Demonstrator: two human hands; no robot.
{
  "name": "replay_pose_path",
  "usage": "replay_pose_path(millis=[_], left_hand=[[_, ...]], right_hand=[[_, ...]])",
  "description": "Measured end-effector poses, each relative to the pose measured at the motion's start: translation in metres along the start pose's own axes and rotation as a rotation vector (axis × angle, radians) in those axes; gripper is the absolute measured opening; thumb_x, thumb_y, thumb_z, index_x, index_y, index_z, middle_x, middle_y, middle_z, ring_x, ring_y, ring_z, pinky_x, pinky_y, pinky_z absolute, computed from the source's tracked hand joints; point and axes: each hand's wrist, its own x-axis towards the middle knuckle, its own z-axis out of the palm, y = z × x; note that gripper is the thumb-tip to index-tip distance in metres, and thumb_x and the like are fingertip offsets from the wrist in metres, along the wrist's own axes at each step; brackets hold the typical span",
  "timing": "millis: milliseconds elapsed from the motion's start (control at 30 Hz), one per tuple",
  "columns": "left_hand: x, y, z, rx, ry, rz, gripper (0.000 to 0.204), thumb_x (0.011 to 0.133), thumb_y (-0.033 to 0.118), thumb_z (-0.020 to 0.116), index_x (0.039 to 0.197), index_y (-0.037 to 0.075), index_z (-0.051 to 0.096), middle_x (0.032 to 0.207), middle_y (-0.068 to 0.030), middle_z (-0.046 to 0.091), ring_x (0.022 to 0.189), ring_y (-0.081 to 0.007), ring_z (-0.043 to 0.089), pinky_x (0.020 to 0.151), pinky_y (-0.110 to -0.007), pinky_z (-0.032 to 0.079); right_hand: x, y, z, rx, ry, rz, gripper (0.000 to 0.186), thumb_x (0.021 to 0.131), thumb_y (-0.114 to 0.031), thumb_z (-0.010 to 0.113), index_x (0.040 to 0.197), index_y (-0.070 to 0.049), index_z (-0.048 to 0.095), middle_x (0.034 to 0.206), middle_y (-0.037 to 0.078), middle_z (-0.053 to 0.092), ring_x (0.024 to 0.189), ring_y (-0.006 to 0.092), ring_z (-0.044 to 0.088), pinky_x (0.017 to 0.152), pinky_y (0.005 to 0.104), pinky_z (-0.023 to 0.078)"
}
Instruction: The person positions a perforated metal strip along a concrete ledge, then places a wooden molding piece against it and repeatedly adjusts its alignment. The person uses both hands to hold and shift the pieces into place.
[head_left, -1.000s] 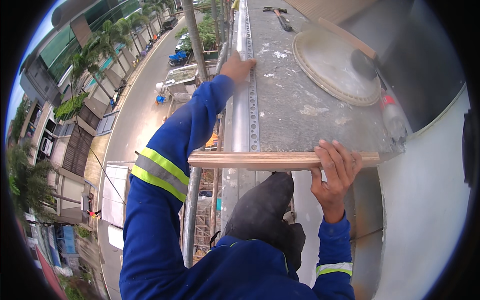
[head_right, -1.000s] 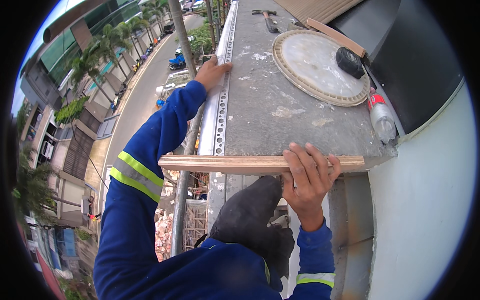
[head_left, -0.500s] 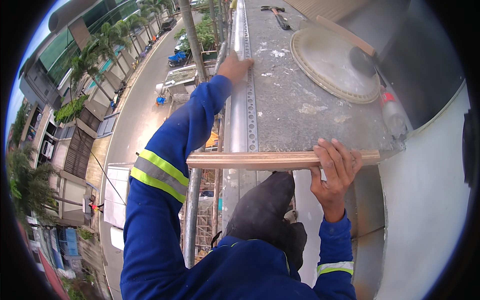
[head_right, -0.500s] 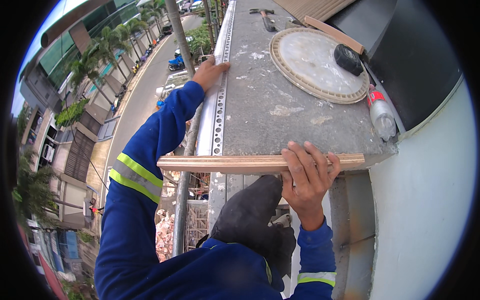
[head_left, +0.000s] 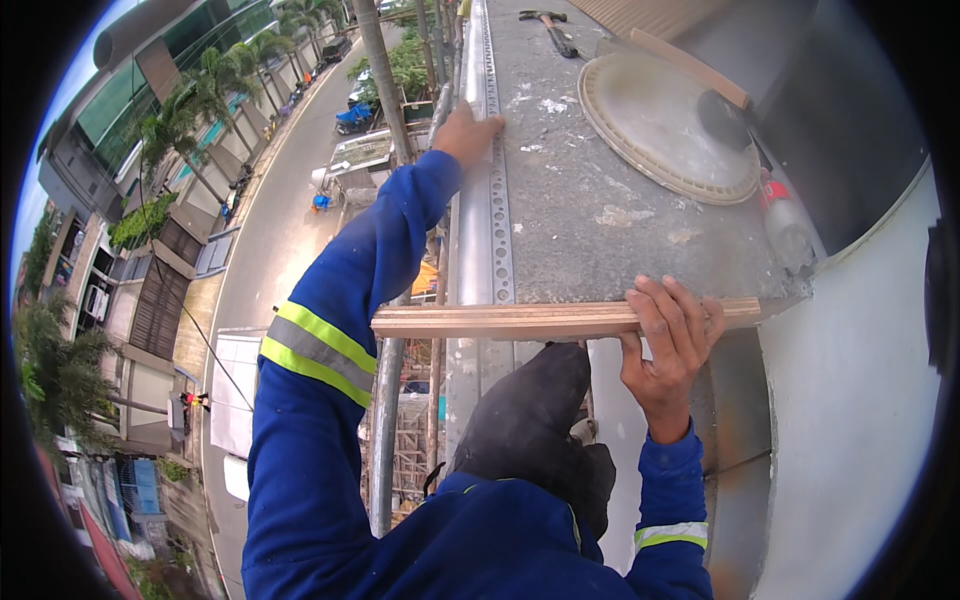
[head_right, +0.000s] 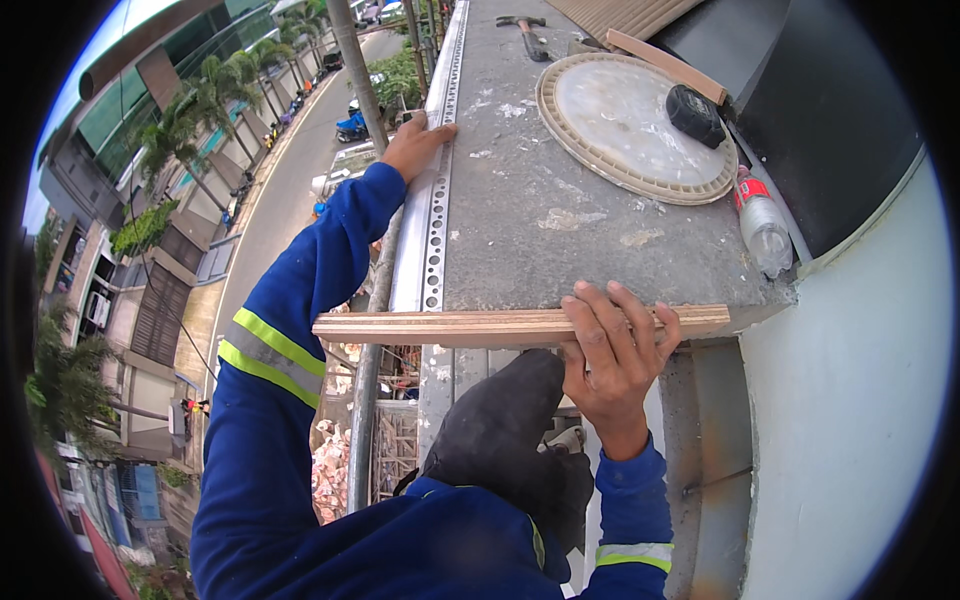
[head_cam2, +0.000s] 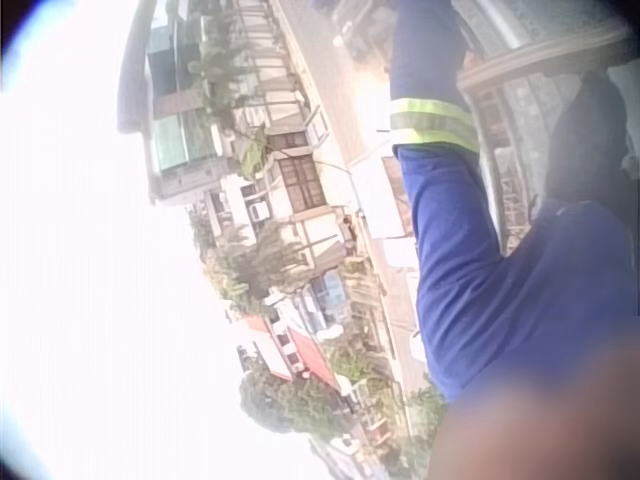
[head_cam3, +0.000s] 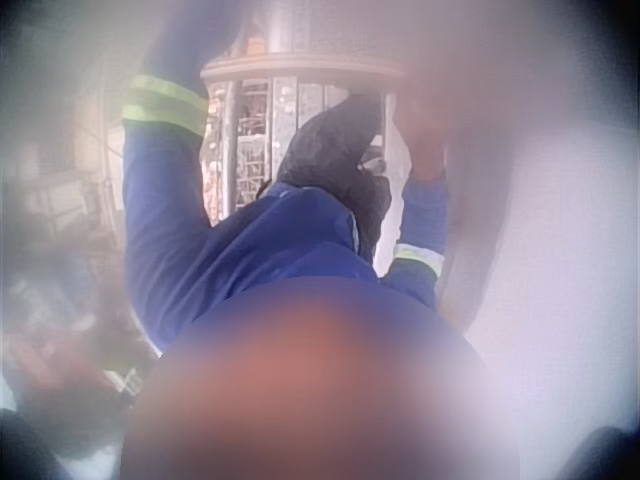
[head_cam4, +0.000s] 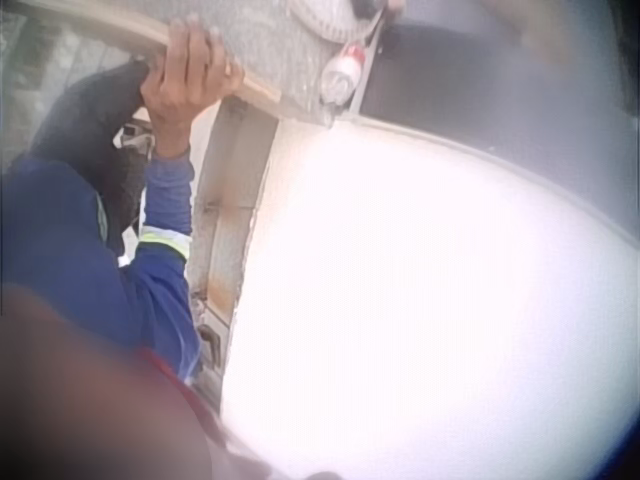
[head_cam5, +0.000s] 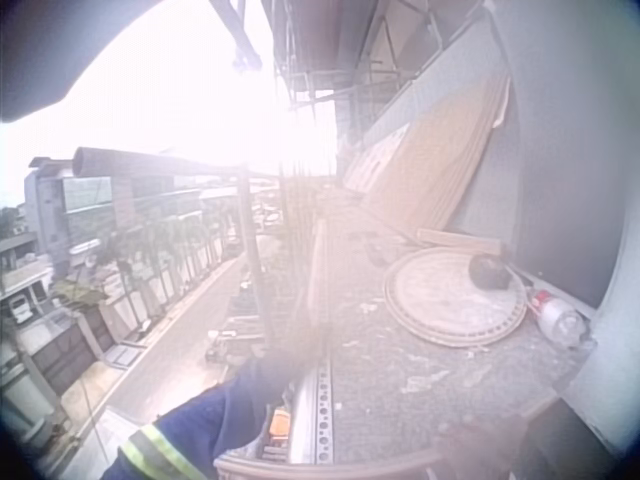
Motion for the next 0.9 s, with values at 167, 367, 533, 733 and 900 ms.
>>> replay_pose_path(millis=[167, 367, 533, 733, 900], left_hand=[[0.0, -0.002, 0.001, -0.025, 0.02, 0.015, 0.068, 0.087, 0.04, 0.07, 0.131, -0.007, 0.051, 0.123, -0.0296, 0.064, 0.116, -0.0418, 0.064, 0.101, -0.043, 0.047], [0.001, -0.004, 0.002, -0.009, 0.025, 0.033, 0.066, 0.087, 0.041, 0.069, 0.129, -0.007, 0.052, 0.123, -0.0299, 0.064, 0.116, -0.0421, 0.063, 0.101, -0.044, 0.047], [0.003, -0.007, 0.002, 0.061, 0.019, 0.092, 0.073, 0.092, 0.045, 0.065, 0.127, -0.018, 0.052, 0.119, -0.034, 0.063, 0.112, -0.0374, 0.064, 0.096, -0.035, 0.047], [0.009, -0.01, 0.003, 0.048, -0.022, 0.032, 0.067, 0.087, 0.041, 0.069, 0.131, -0.007, 0.051, 0.126, -0.0301, 0.062, 0.118, -0.0419, 0.062, 0.102, -0.043, 0.046], [0.009, -0.01, 0.003, 0.078, -0.015, 0.086, 0.068, 0.087, 0.04, 0.069, 0.132, -0.007, 0.049, 0.126, -0.0297, 0.062, 0.118, -0.0417, 0.062, 0.102, -0.043, 0.046]], right_hand=[[0.001, -0.001, -0.003, -0.02, -0.024, -0.021, 0.031, 0.083, -0.019, 0.075, 0.114, -0.017, 0.071, 0.12, -0.001, 0.071, 0.121, 0.0227, 0.06, 0.107, 0.048, 0.03], [0.001, -0.001, -0.003, -0.017, -0.015, -0.022, 0.031, 0.083, -0.018, 0.075, 0.113, -0.017, 0.071, 0.12, -0.002, 0.071, 0.121, 0.0224, 0.06, 0.107, 0.0482, 0.03], [0.001, -0.001, -0.003, -0.015, -0.016, -0.024, 0.03, 0.083, -0.019, 0.074, 0.114, -0.017, 0.071, 0.121, -0.002, 0.071, 0.12, 0.0224, 0.06, 0.106, 0.0484, 0.031], [0.002, 0.0, -0.003, -0.018, -0.019, -0.03, 0.03, 0.084, -0.019, 0.074, 0.113, -0.017, 0.071, 0.121, -0.001, 0.071, 0.12, 0.0228, 0.06, 0.106, 0.0485, 0.031], [0.001, 0.0, -0.003, -0.015, -0.018, -0.031, 0.031, 0.083, -0.018, 0.074, 0.113, -0.017, 0.071, 0.121, -0.001, 0.071, 0.12, 0.023, 0.06, 0.106, 0.0488, 0.03]])
